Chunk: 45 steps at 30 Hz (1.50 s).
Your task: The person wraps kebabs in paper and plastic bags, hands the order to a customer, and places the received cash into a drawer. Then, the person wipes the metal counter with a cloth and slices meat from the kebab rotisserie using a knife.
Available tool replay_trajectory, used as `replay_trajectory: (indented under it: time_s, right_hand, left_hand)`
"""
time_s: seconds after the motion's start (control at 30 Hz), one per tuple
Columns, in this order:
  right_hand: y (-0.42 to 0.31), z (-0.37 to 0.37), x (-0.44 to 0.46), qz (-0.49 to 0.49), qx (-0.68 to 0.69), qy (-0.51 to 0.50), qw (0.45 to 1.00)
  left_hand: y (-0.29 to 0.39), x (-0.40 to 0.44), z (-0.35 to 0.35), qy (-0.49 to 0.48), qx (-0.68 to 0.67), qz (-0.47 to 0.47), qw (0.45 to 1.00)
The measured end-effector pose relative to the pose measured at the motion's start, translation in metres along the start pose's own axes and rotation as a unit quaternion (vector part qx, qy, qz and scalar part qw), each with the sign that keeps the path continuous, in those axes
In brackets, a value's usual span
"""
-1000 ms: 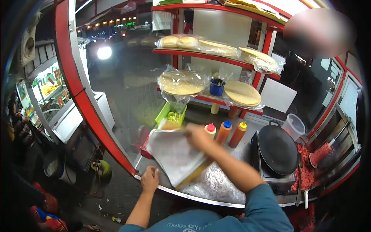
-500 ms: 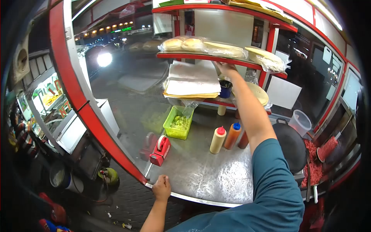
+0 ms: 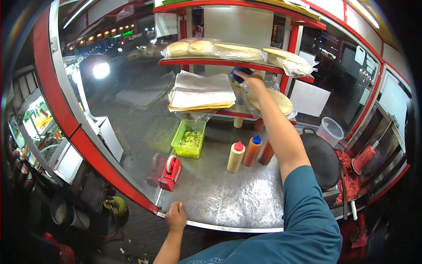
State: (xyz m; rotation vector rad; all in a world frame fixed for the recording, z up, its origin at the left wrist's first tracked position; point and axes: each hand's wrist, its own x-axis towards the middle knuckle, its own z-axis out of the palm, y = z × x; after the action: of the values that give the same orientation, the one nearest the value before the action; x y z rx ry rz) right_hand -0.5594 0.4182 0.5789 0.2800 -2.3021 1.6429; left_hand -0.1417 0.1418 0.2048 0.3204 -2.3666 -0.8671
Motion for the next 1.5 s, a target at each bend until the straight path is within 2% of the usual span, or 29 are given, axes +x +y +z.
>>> replay_trajectory:
  time_s: [0.03, 0.07, 0.13, 0.2, 0.27, 0.33, 0.37, 0.4, 0.43, 0.47, 0.5, 0.53, 0.57, 0.6, 0.67, 0.77, 0.8, 0.87, 0.93, 0.97, 1.0, 1.03, 1.1, 1.2, 1.3, 1.33, 1.4, 1.47, 1.5]
  right_hand:
    - [0.011, 0.011, 0.018, 0.011, -0.057, 0.003, 0.998]
    - [0.021, 0.041, 0.026, -0.022, -0.264, 0.043, 0.963]
    - [0.021, 0.062, 0.000, -0.042, -0.349, -0.015, 0.936]
    - [0.010, 0.076, -0.028, -0.040, -0.428, 0.024, 0.903]
    - [0.012, 0.081, -0.078, -0.200, -0.301, 0.176, 0.916]
    - [0.026, 0.081, -0.158, -0.356, -0.006, 0.142, 0.924]
    - [0.039, 0.084, -0.220, -0.205, 0.129, 0.004, 0.970]
    - [0.049, 0.084, -0.279, -0.259, 0.095, -0.045, 0.960]
    - [0.074, 0.075, -0.336, -0.163, 0.128, -0.243, 0.948]
    - [0.067, 0.056, -0.378, -0.191, 0.067, -0.372, 0.906]
    - [0.080, 0.039, -0.413, -0.088, 0.040, -0.528, 0.844]
    - [0.098, 0.034, -0.448, -0.051, 0.068, -0.561, 0.824]
    - [0.104, 0.019, -0.473, -0.046, 0.053, -0.541, 0.838]
    - [0.110, -0.001, -0.493, -0.037, 0.040, -0.518, 0.853]
    - [0.131, -0.065, -0.547, 0.110, 0.007, -0.386, 0.916]
    - [0.136, -0.130, -0.602, 0.229, -0.048, -0.227, 0.945]
    - [0.130, -0.153, -0.612, 0.255, -0.080, -0.190, 0.945]
    - [0.153, -0.195, -0.655, 0.376, -0.106, -0.144, 0.909]
    - [0.187, -0.225, -0.693, 0.550, -0.094, -0.049, 0.829]
    - [0.206, -0.234, -0.708, 0.567, -0.178, -0.008, 0.804]
    - [0.229, -0.243, -0.720, 0.576, -0.263, 0.029, 0.774]
    - [0.261, -0.250, -0.733, 0.578, -0.249, 0.079, 0.773]
    - [0.320, -0.253, -0.755, 0.577, -0.217, 0.174, 0.768]
    - [0.350, -0.242, -0.740, 0.531, 0.031, 0.238, 0.813]
    - [0.344, -0.242, -0.724, 0.578, 0.099, 0.241, 0.774]
    - [0.343, -0.242, -0.726, 0.575, 0.069, 0.237, 0.780]
    - [0.304, -0.253, -0.721, 0.515, -0.096, 0.101, 0.846]
    - [0.242, -0.267, -0.700, 0.443, -0.181, 0.003, 0.878]
    - [0.194, -0.273, -0.682, 0.417, -0.079, 0.025, 0.905]
  left_hand:
    - [-0.001, 0.001, 0.002, -0.006, 0.009, -0.003, 1.000]
    - [-0.003, 0.000, 0.003, -0.017, 0.020, -0.008, 1.000]
    - [-0.006, 0.005, 0.004, -0.083, 0.062, -0.026, 0.994]
    - [-0.011, 0.015, 0.017, -0.208, -0.150, -0.213, 0.943]
    - [0.009, 0.038, 0.026, -0.183, -0.247, -0.136, 0.942]
    - [0.025, 0.065, 0.059, -0.113, -0.374, -0.108, 0.914]
    - [0.022, 0.086, 0.084, -0.092, -0.383, -0.107, 0.913]
    - [0.014, 0.104, 0.116, -0.073, -0.392, -0.109, 0.910]
    - [-0.001, 0.123, 0.150, -0.058, -0.335, -0.058, 0.939]
    - [-0.033, 0.148, 0.195, -0.063, -0.287, 0.012, 0.956]
    - [-0.062, 0.173, 0.237, -0.059, -0.240, 0.082, 0.966]
    - [-0.072, 0.200, 0.259, -0.064, -0.230, 0.075, 0.968]
    - [-0.079, 0.227, 0.279, -0.068, -0.221, 0.069, 0.971]
    - [-0.068, 0.249, 0.285, -0.063, -0.233, -0.032, 0.970]
    - [-0.041, 0.286, 0.262, -0.162, -0.311, -0.048, 0.935]
    - [0.023, 0.271, 0.212, -0.248, -0.390, -0.170, 0.870]
    - [0.026, 0.259, 0.213, -0.244, -0.484, -0.160, 0.825]
    - [0.039, 0.210, 0.233, -0.320, -0.512, -0.039, 0.796]
    - [0.091, 0.151, 0.224, -0.408, -0.542, 0.097, 0.729]
    - [0.110, 0.140, 0.221, -0.425, -0.430, 0.098, 0.791]
    - [0.127, 0.134, 0.221, -0.430, -0.312, 0.099, 0.842]
    - [0.140, 0.128, 0.223, -0.425, -0.188, 0.097, 0.880]
    - [0.164, 0.128, 0.239, -0.434, -0.132, 0.105, 0.885]
    - [0.199, 0.133, 0.266, -0.427, -0.080, 0.104, 0.894]
    - [0.213, 0.116, 0.257, -0.386, 0.035, 0.144, 0.911]
    - [0.222, 0.112, 0.250, -0.367, 0.085, 0.168, 0.911]
    - [0.231, 0.096, 0.217, -0.420, 0.148, 0.162, 0.881]
    - [0.205, 0.059, 0.192, -0.403, 0.004, 0.213, 0.890]
    - [0.212, 0.040, 0.156, -0.436, -0.108, 0.173, 0.877]
